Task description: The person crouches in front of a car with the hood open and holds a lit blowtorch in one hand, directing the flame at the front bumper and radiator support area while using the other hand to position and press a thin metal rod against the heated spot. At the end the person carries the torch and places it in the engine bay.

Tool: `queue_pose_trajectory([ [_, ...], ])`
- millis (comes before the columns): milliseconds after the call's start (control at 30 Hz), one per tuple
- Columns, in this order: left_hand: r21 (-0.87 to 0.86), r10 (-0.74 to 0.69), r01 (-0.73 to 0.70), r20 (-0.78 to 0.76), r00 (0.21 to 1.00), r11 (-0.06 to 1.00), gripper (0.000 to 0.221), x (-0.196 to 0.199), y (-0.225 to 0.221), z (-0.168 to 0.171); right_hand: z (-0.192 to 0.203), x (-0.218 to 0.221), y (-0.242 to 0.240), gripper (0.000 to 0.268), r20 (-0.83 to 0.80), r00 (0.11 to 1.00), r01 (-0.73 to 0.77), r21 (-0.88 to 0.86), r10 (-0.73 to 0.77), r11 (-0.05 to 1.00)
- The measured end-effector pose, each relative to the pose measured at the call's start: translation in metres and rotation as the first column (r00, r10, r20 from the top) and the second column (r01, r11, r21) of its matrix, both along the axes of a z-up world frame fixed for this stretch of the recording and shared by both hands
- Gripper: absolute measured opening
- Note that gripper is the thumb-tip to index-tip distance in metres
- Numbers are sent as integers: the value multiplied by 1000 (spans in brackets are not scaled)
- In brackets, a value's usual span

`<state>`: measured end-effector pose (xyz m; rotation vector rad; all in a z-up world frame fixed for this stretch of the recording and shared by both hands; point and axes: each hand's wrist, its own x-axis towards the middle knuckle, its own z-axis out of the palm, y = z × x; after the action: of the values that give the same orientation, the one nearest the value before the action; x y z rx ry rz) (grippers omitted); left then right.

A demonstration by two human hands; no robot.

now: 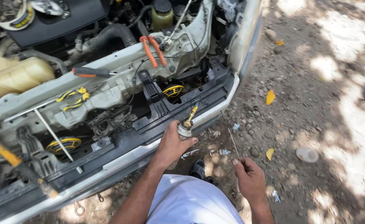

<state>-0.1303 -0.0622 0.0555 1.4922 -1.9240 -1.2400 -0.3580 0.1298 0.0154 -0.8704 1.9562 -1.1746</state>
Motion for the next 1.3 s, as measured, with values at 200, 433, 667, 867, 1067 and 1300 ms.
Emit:
queue_pose_trajectory([
  [200, 76, 184, -191, 90, 979, 979, 81, 11, 24, 7, -10, -35, -26, 21, 40, 989, -146, 47, 144, 988],
  [433, 261, 318, -351, 161, 934, 899, 89, 11, 59, 30, -6, -62, -49, 21, -4, 977, -210, 88, 211, 974],
  [667, 135, 211, -224, 103, 972, 965, 83, -34, 35, 20, -15, -90, -32, 21, -2, 991, -130, 77, 131, 988],
  [867, 149, 47, -52, 42, 998, 987, 74, -85, 5, 35, -29, -105, -2, 22, -24, 999, -44, 128, 48, 991],
  [1067, 40, 106, -108, 66, 992, 993, 82, -73, 18, 18, -33, -101, 3, 21, 42, 999, -16, 193, 8, 981],
  [1300, 200, 375, -362, -32, 926, 910, 74, -13, 73, -3, -21, -100, -26, 28, 15, 973, -228, 243, 231, 943],
])
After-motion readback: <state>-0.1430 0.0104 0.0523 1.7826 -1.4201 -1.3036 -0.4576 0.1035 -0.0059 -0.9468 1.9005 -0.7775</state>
